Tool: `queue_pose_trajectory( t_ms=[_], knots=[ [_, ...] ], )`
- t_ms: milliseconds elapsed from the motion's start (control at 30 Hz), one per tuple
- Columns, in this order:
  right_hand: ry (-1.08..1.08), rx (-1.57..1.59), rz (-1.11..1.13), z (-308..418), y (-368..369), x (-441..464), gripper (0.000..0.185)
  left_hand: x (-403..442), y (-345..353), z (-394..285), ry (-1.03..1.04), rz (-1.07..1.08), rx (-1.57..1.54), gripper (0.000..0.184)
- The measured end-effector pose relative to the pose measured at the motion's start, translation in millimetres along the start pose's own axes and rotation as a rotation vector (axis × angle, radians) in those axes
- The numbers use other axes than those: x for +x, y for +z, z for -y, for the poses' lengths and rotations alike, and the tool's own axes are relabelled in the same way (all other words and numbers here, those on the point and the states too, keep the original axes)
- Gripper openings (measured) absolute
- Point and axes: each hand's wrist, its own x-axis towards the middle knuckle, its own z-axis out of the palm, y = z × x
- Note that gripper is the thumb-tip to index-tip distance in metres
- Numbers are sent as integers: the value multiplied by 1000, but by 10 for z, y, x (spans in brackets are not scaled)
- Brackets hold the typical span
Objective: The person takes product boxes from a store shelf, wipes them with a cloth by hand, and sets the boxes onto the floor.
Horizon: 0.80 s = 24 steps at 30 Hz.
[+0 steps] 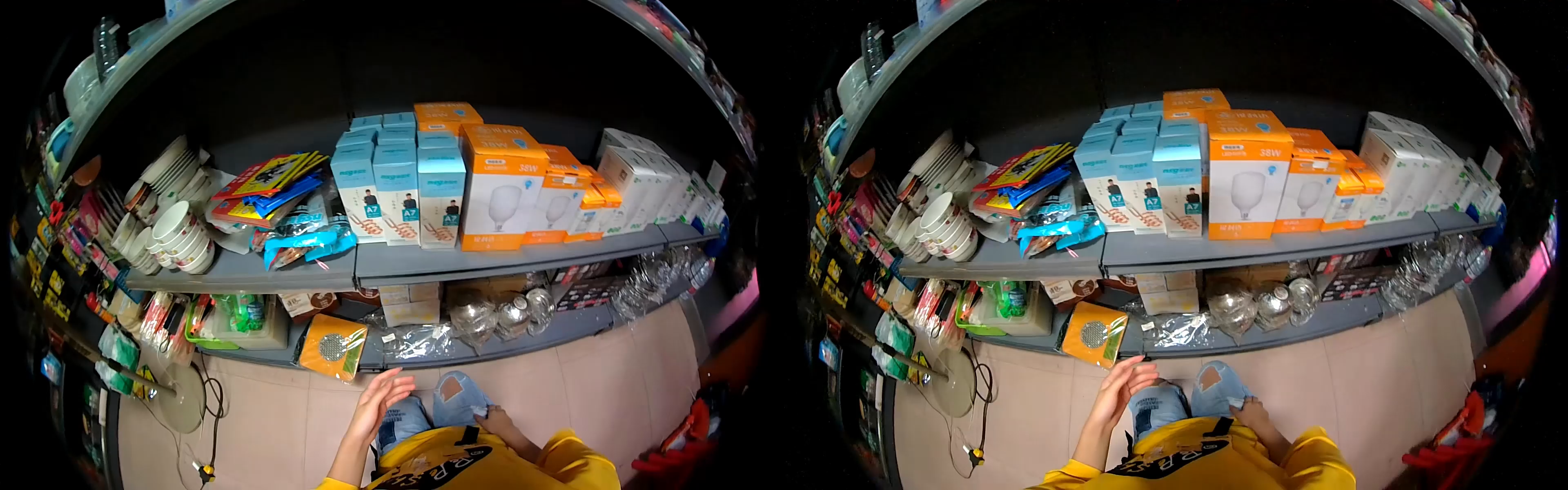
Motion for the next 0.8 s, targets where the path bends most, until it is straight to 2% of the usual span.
queue_pose_trajectory(
  t_ms=[33,67,100,167,233,300,367,433,500,533,633,700,800],
  knots=[
    [1,-25,-12,67,-82,-65,66,18,5,-32,-13,13,2,36],
    [-58,-42,-124,3,-30,-65,57,41,5,-71,28,17,33,35],
    [-37,-30,-133,-41,25,-73,57,60,1,-103,69,27,64,34],
    [-15,68,-211,-145,53,-89,42,121,-2,-172,72,33,57,34],
    [21,94,-243,-116,55,-278,36,219,-35,-225,167,-37,165,31],
    [64,130,-286,-174,41,-450,31,382,-21,-396,370,-135,540,24],
    [45,160,-384,-225,90,-582,29,733,-73,-615,826,-279,939,16],
    [58,218,-435,-305,162,-750,29,924,29,-1072,1049,-415,1301,16],
    [53,273,-544,-380,183,-812,28,1193,-14,-1439,1178,-471,1681,16],
    [55,292,-602,-390,229,-864,27,1264,-32,-1572,1165,-484,1737,16],
    [44,353,-563,-318,204,-976,25,1435,-172,-1773,1129,-417,1898,18],
    [108,333,-601,-309,201,-1014,26,1539,-175,-1743,1159,-314,1993,21],
    [131,323,-569,-235,120,-1039,26,1650,-153,-1664,1174,-292,2115,20]
  ],
)
